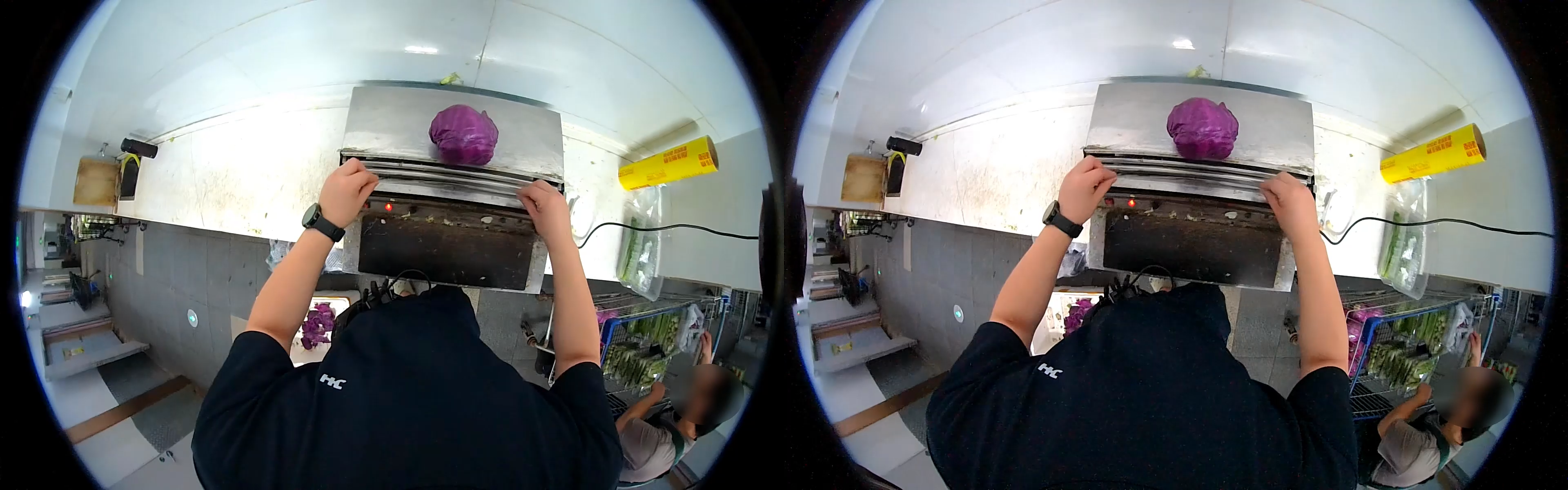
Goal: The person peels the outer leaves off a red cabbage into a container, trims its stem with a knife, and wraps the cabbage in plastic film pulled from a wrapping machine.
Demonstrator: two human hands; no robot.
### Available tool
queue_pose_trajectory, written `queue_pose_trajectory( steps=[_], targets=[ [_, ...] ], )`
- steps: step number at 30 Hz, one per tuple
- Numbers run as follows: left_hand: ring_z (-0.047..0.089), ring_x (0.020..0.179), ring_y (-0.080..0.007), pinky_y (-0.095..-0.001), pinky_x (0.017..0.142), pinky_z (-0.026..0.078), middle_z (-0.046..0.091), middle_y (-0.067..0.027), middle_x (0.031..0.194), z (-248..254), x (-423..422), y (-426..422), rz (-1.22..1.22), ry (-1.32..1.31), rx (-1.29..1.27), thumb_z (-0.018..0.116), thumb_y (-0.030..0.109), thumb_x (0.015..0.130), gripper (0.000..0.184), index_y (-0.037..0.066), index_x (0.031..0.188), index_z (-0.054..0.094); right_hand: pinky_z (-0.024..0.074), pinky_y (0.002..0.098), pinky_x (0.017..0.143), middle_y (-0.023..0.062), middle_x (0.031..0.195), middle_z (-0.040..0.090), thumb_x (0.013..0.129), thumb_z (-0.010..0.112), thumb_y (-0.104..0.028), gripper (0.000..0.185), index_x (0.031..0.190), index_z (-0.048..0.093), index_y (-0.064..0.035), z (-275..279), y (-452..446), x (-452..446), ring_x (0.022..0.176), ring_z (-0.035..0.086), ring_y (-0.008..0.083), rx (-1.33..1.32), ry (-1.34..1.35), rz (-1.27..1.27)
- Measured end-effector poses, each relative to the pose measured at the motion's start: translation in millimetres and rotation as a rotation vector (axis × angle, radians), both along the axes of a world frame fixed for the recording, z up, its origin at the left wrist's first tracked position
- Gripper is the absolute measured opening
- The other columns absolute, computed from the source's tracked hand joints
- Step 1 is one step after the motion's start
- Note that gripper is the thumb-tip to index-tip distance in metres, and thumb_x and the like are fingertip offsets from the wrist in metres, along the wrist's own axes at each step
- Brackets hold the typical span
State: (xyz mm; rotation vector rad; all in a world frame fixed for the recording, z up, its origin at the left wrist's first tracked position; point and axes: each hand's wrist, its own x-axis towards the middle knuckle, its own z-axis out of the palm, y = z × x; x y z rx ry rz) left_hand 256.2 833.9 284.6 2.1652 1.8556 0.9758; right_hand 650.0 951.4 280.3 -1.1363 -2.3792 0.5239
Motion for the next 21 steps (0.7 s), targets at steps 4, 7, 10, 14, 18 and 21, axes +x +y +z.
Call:
queue_pose_trajectory(
  steps=[4, 7, 10, 14, 18, 21],
  targets=[
    [0.060, 0.073, -0.0257, -0.0352, 0.064, 0.049, 0.058, -0.0084, 0.084, 8, 3, -24, 0.000, -0.007, -0.002, 0.074, 0.008, 0.081, 0.008, 0.004, 0.087, 0.072, 0.0514, 0.0378, 0.070, 0.0106, 0.083, 0.062, 0.083, 0.071, -0.007, 0.008, 0.090, 0.070, -0.0038, 17, -23, 11, 0.080, 0.064, 0.0321, 0.009, 0.070, -0.081],
    [0.059, 0.074, -0.0259, -0.0363, 0.065, 0.049, 0.056, -0.0080, 0.082, 11, 3, -42, -0.060, 0.029, -0.016, 0.074, 0.008, 0.081, 0.009, 0.005, 0.089, 0.072, 0.0496, 0.0369, 0.066, 0.0105, 0.082, 0.062, 0.083, 0.071, -0.006, 0.008, 0.090, 0.070, -0.0031, 23, -47, 22, 0.076, 0.063, 0.0307, 0.019, 0.044, -0.097],
    [0.061, 0.075, -0.0275, -0.0387, 0.063, 0.049, 0.059, -0.0085, 0.082, 29, 8, -60, -0.065, 0.020, -0.043, 0.074, 0.009, 0.081, 0.007, 0.005, 0.086, 0.071, 0.0491, 0.0353, 0.065, 0.0101, 0.081, 0.061, 0.081, 0.073, -0.003, 0.009, 0.090, 0.070, -0.0019, 38, -69, 27, 0.074, 0.062, 0.0292, -0.019, 0.116, -0.134],
    [0.060, 0.072, -0.0257, -0.0368, 0.062, 0.049, 0.058, -0.0069, 0.081, 51, 7, -80, -0.108, 0.006, -0.073, 0.075, 0.009, 0.080, 0.007, 0.006, 0.085, 0.071, 0.0488, 0.0341, 0.064, 0.0101, 0.078, 0.061, 0.079, 0.074, -0.001, 0.010, 0.089, 0.070, -0.0009, 63, -96, 33, 0.073, 0.062, 0.0280, -0.032, 0.116, -0.144],
    [0.059, 0.070, -0.0249, -0.0356, 0.060, 0.048, 0.057, -0.0057, 0.079, 97, 1, -83, -0.210, 0.032, -0.098, 0.076, 0.009, 0.079, 0.008, 0.006, 0.083, 0.070, 0.0468, 0.0317, 0.060, 0.0093, 0.074, 0.060, 0.076, 0.075, 0.002, 0.011, 0.086, 0.070, -0.0004, 105, -116, 32, 0.067, 0.060, 0.0238, -0.072, 0.104, -0.164],
    [0.058, 0.068, -0.0228, -0.0334, 0.058, 0.047, 0.056, -0.0058, 0.079, 144, -4, -72, -0.262, -0.019, -0.101, 0.077, 0.005, 0.077, 0.010, 0.006, 0.084, 0.070, 0.0450, 0.0299, 0.057, 0.0081, 0.072, 0.059, 0.074, 0.075, 0.005, 0.013, 0.085, 0.070, -0.0005, 144, -121, 36, 0.064, 0.059, 0.0207, -0.079, 0.110, -0.148]
  ],
)
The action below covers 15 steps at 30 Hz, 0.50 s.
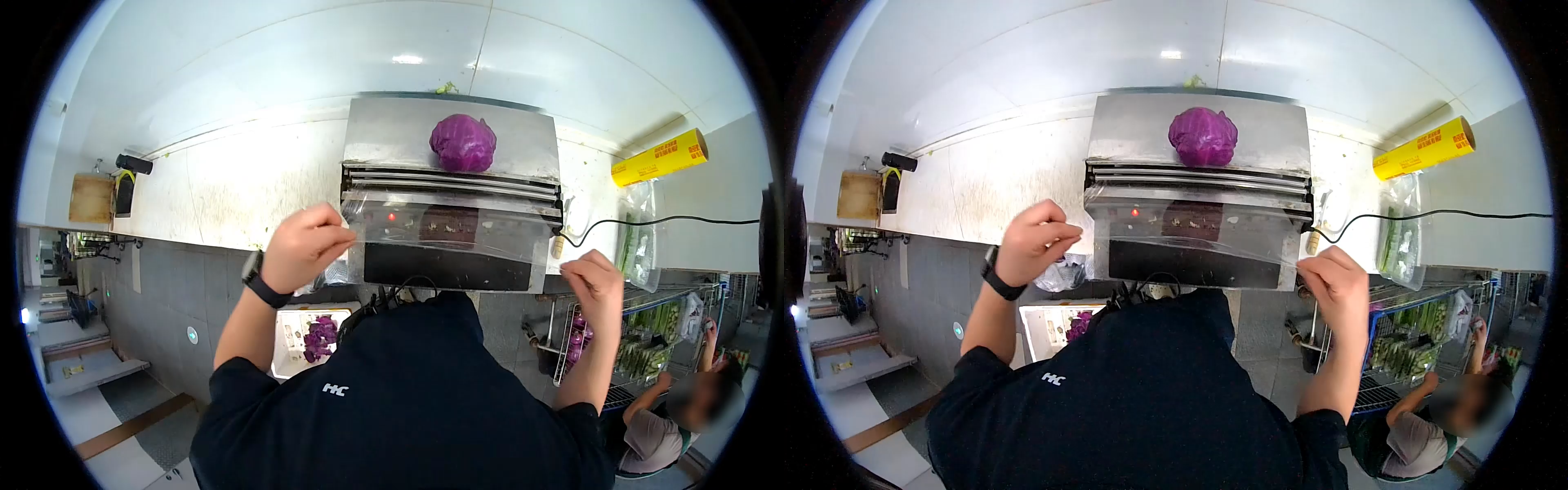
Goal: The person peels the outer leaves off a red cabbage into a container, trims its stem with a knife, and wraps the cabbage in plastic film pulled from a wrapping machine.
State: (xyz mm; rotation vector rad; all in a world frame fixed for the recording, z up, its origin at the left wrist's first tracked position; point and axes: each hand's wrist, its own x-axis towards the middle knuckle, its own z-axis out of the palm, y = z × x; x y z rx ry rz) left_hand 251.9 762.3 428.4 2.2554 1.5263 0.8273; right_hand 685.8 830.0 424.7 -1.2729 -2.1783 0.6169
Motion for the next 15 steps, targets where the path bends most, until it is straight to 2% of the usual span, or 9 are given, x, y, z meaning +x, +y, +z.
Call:
queue_pose_trajectory(
  steps=[3, 5, 7, 8, 11, 13, 15],
  targets=[
    [0.056, 0.068, -0.0179, -0.0300, 0.059, 0.046, 0.056, -0.0045, 0.078, 39, -9, 22, -0.039, -0.035, -0.004, 0.079, 0.001, 0.075, 0.013, 0.004, 0.085, 0.071, 0.0428, 0.0269, 0.057, 0.0045, 0.073, 0.063, 0.074, 0.074, 0.004, 0.012, 0.083, 0.072, -0.0025, 35, 9, 10, 0.067, 0.059, 0.0150, 0.026, -0.020, 0.020],
    [0.056, 0.070, -0.0164, -0.0286, 0.061, 0.046, 0.057, -0.0045, 0.079, 55, -18, 50, -0.072, -0.080, 0.064, 0.078, 0.002, 0.077, 0.010, 0.004, 0.085, 0.072, 0.0435, 0.0260, 0.059, 0.0051, 0.071, 0.064, 0.073, 0.074, 0.005, 0.010, 0.080, 0.071, -0.0021, 57, 31, 10, 0.066, 0.059, 0.0160, 0.126, -0.020, 0.082],
    [0.056, 0.070, -0.0146, -0.0278, 0.063, 0.046, 0.058, -0.0040, 0.079, 66, -26, 87, -0.053, -0.092, 0.101, 0.075, 0.006, 0.081, 0.007, 0.004, 0.087, 0.073, 0.0444, 0.0261, 0.065, 0.0047, 0.073, 0.064, 0.077, 0.072, 0.001, 0.006, 0.083, 0.071, -0.0021, 69, 69, 15, 0.070, 0.059, 0.0144, 0.163, -0.015, 0.098],
    [0.056, 0.071, -0.0138, -0.0274, 0.064, 0.046, 0.059, -0.0038, 0.080, 66, -30, 109, 0.000, -0.133, 0.098, 0.074, 0.009, 0.083, 0.007, 0.004, 0.087, 0.073, 0.0447, 0.0261, 0.066, 0.0039, 0.075, 0.064, 0.080, 0.072, -0.002, 0.005, 0.085, 0.071, -0.0017, 73, 94, 13, 0.071, 0.058, 0.0131, 0.078, 0.056, 0.043],
    [0.058, 0.073, -0.0116, -0.0260, 0.066, 0.046, 0.064, -0.0029, 0.080, 49, -44, 186, 0.122, -0.216, 0.132, 0.074, 0.020, 0.086, 0.017, 0.003, 0.089, 0.074, 0.0451, 0.0256, 0.068, 0.0019, 0.079, 0.064, 0.086, 0.071, -0.008, 0.011, 0.090, 0.070, 0.0019, 65, 188, 3, 0.074, 0.056, 0.0102, -0.139, 0.237, -0.057],
    [0.058, 0.075, -0.0101, -0.0245, 0.069, 0.047, 0.065, -0.0028, 0.078, 15, -44, 248, 0.324, -0.396, 0.039, 0.073, 0.021, 0.088, 0.020, 0.001, 0.089, 0.073, 0.0458, 0.0238, 0.069, 0.0024, 0.080, 0.065, 0.088, 0.070, -0.011, 0.016, 0.090, 0.069, 0.0045, 42, 268, -32, 0.074, 0.057, 0.0099, -0.211, 0.359, -0.094],
    [0.060, 0.073, -0.0092, -0.0246, 0.068, 0.048, 0.069, -0.0034, 0.077, -17, -46, 282, 0.391, -0.348, 0.050, 0.073, 0.023, 0.087, 0.025, -0.001, 0.091, 0.073, 0.0471, 0.0230, 0.068, 0.0031, 0.079, 0.065, 0.089, 0.070, -0.012, 0.017, 0.094, 0.070, 0.0047, 2, 315, -45, 0.073, 0.058, 0.0091, -0.323, 0.479, -0.100]
  ],
)
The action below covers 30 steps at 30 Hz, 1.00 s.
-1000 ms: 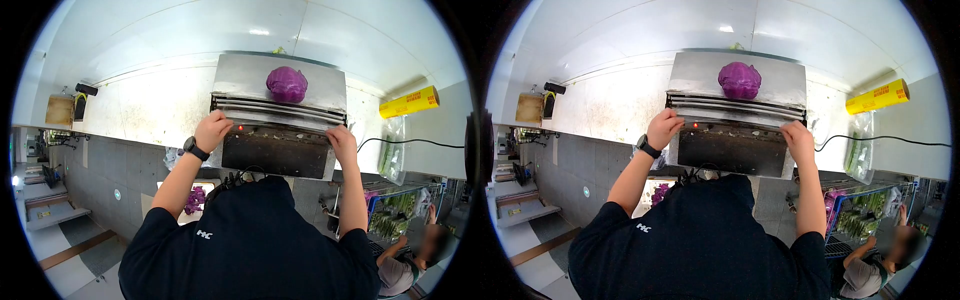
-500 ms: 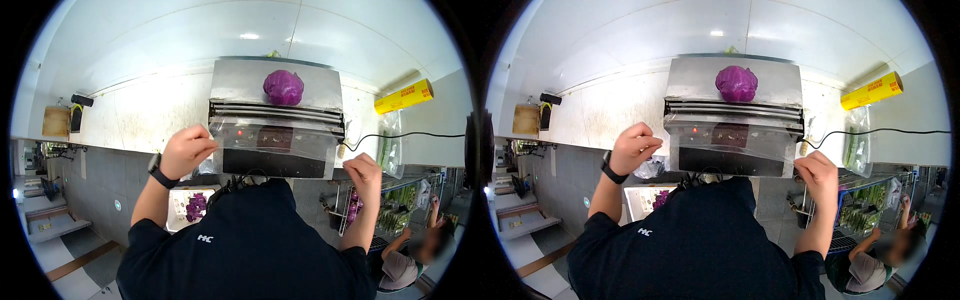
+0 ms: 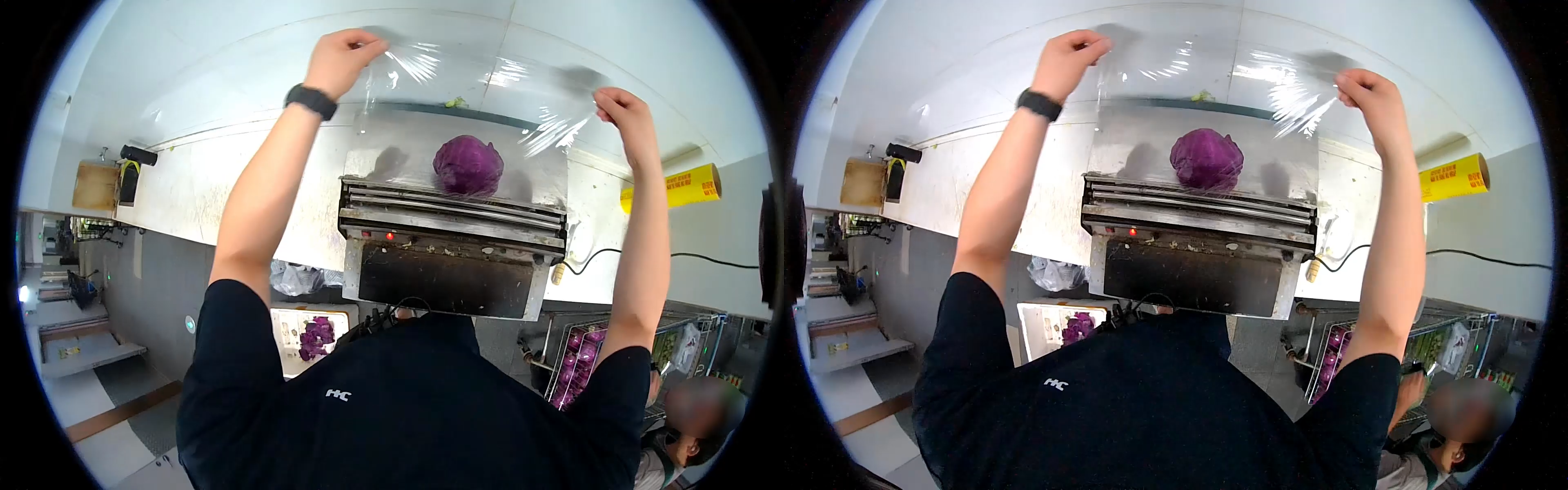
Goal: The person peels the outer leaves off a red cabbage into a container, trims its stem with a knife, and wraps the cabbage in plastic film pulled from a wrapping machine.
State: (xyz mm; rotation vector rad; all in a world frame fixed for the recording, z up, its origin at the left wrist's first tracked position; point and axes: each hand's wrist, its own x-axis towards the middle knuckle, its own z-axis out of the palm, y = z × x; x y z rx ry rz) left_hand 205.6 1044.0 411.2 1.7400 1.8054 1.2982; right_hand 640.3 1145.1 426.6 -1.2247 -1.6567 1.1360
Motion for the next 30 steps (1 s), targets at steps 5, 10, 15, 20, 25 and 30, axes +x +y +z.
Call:
queue_pose_trajectory(
  steps=[5, 10, 15, 20, 25, 30],
  targets=[
    [0.068, 0.075, -0.0195, -0.0317, 0.072, 0.053, 0.073, -0.0091, 0.083, -81, 10, 39, 0.170, 0.133, -0.110, 0.073, 0.029, 0.084, 0.028, 0.002, 0.093, 0.074, 0.0499, 0.0247, 0.063, 0.0043, 0.072, 0.066, 0.086, 0.073, -0.015, 0.020, 0.093, 0.072, 0.0038, -101, 54, -20, 0.063, 0.059, 0.0100, -0.117, -0.127, -0.016],
    [0.070, 0.083, -0.0308, -0.0387, 0.080, 0.054, 0.074, -0.0136, 0.089, -127, 23, 44, 0.223, 0.248, -0.377, 0.072, 0.031, 0.082, 0.026, 0.007, 0.093, 0.075, 0.0523, 0.0290, 0.063, 0.0082, 0.069, 0.069, 0.083, 0.075, -0.021, 0.023, 0.089, 0.074, 0.0011, -163, 59, -32, 0.061, 0.064, 0.0145, -0.072, -0.470, -0.071],
    [0.068, 0.094, -0.0314, -0.0401, 0.086, 0.054, 0.071, -0.0137, 0.101, -151, 24, 34, 0.155, 0.450, -0.445, 0.074, 0.023, 0.079, 0.025, 0.008, 0.099, 0.074, 0.0541, 0.0409, 0.077, 0.0139, 0.085, 0.073, 0.080, 0.070, -0.018, 0.017, 0.091, 0.073, -0.0055, -170, 31, -49, 0.083, 0.070, 0.0312, 0.118, -0.736, -0.079],
    [0.063, 0.106, -0.0332, -0.0419, 0.092, 0.052, 0.066, -0.0121, 0.112, -99, 21, 2, 0.102, 0.592, -0.119, 0.069, 0.016, 0.085, 0.022, 0.011, 0.106, 0.071, 0.0526, 0.0458, 0.083, 0.0149, 0.103, 0.069, 0.086, 0.060, -0.010, 0.021, 0.106, 0.068, -0.0073, -144, 3, -19, 0.097, 0.066, 0.0373, 0.333, -0.872, -0.326],
    [0.060, 0.111, -0.0343, -0.0418, 0.095, 0.049, 0.065, -0.0145, 0.113, -70, 104, -57, -0.321, 0.259, 0.101, 0.059, 0.019, 0.094, 0.023, 0.006, 0.110, 0.068, 0.0495, 0.0435, 0.091, 0.0129, 0.110, 0.064, 0.092, 0.062, -0.019, 0.024, 0.111, 0.064, -0.0054, -67, -90, -66, 0.103, 0.063, 0.0320, 0.415, -0.217, -0.132],
    [0.057, 0.113, -0.0369, -0.0389, 0.099, 0.045, 0.063, -0.0180, 0.114, -112, 147, -66, -0.313, -0.053, 0.058, 0.052, 0.022, 0.100, 0.031, 0.003, 0.123, 0.060, 0.0452, 0.0397, 0.100, 0.0195, 0.120, 0.064, 0.095, 0.062, -0.029, 0.042, 0.128, 0.058, -0.0045, -120, -130, -116, 0.116, 0.060, 0.0357, 0.456, -0.148, 0.120]
  ],
)
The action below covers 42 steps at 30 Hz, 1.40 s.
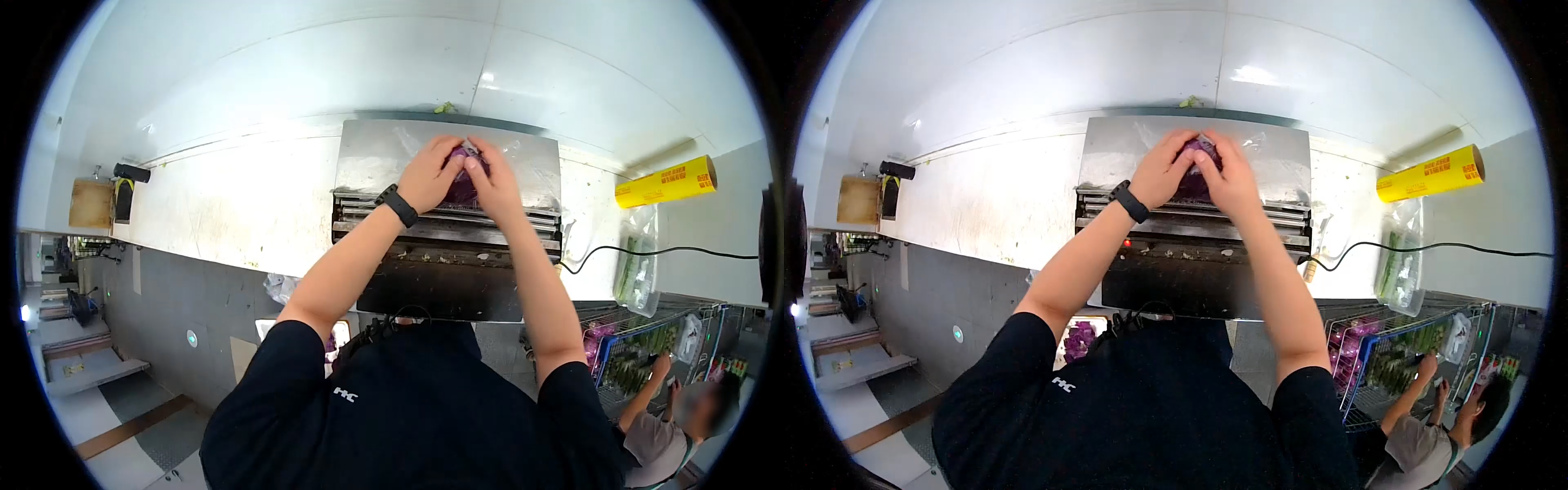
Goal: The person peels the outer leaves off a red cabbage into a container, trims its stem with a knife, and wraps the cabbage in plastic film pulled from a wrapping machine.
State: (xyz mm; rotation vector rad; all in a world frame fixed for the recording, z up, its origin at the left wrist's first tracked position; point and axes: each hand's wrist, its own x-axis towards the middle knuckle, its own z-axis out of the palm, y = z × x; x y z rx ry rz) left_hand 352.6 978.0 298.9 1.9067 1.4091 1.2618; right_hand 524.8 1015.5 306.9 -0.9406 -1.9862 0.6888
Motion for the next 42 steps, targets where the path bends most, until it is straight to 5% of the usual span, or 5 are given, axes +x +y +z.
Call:
queue_pose_trajectory(
  steps=[7, 14, 19, 31, 42],
  targets=[
    [0.055, 0.116, -0.0192, -0.0329, 0.102, 0.042, 0.062, -0.0108, 0.127, -35, -17, 19, 0.040, -0.419, -0.536, 0.042, 0.047, 0.105, 0.054, 0.003, 0.132, 0.056, 0.0430, 0.0355, 0.101, 0.0188, 0.125, 0.063, 0.100, 0.055, -0.045, 0.054, 0.133, 0.055, -0.0012, -35, -3, -11, 0.115, 0.058, 0.0257, -0.695, 0.344, -0.135],
    [0.059, 0.114, -0.0248, -0.0347, 0.099, 0.045, 0.063, -0.0186, 0.124, 18, -41, 14, 0.178, 0.130, -0.489, 0.045, 0.052, 0.102, 0.060, 0.003, 0.134, 0.055, 0.0398, 0.0408, 0.107, 0.0216, 0.135, 0.056, 0.097, 0.056, -0.048, 0.059, 0.137, 0.053, -0.0049, -16, 10, 30, 0.125, 0.053, 0.0370, -0.239, -0.129, -0.323],
    [0.060, 0.112, -0.0262, -0.0353, 0.098, 0.045, 0.064, -0.0199, 0.120, -7, -27, 12, -0.017, -0.114, -0.583, 0.047, 0.053, 0.101, 0.060, 0.004, 0.134, 0.052, 0.0453, 0.0458, 0.105, 0.0228, 0.138, 0.050, 0.056, 0.094, -0.034, 0.114, 0.149, 0.033, -0.0121, 1, -5, 21, 0.126, 0.050, 0.0417, -0.140, -0.229, 0.160],
    [0.065, 0.107, -0.0370, -0.0413, 0.092, 0.050, 0.065, -0.0291, 0.113, 12, -39, -18, -0.002, -0.024, -0.670, 0.054, 0.068, 0.091, 0.084, -0.007, 0.128, 0.051, 0.0487, 0.0406, 0.099, 0.0190, 0.125, 0.060, 0.054, 0.093, -0.032, 0.097, 0.136, 0.047, -0.0073, 21, -16, 4, 0.115, 0.060, 0.0351, -0.339, -0.151, 0.203],
    [0.051, 0.130, -0.0387, -0.0408, 0.109, 0.040, 0.047, -0.0266, 0.141, 34, -13, -165, -0.098, -0.065, -0.500, 0.092, 0.034, 0.063, 0.122, 0.003, 0.153, 0.016, 0.0463, 0.0395, 0.102, 0.0170, 0.128, 0.057, 0.055, 0.094, -0.034, 0.099, 0.137, 0.046, -0.0058, 31, -132, 28, 0.119, 0.059, 0.0311, -0.365, -0.061, 0.164]
  ],
)
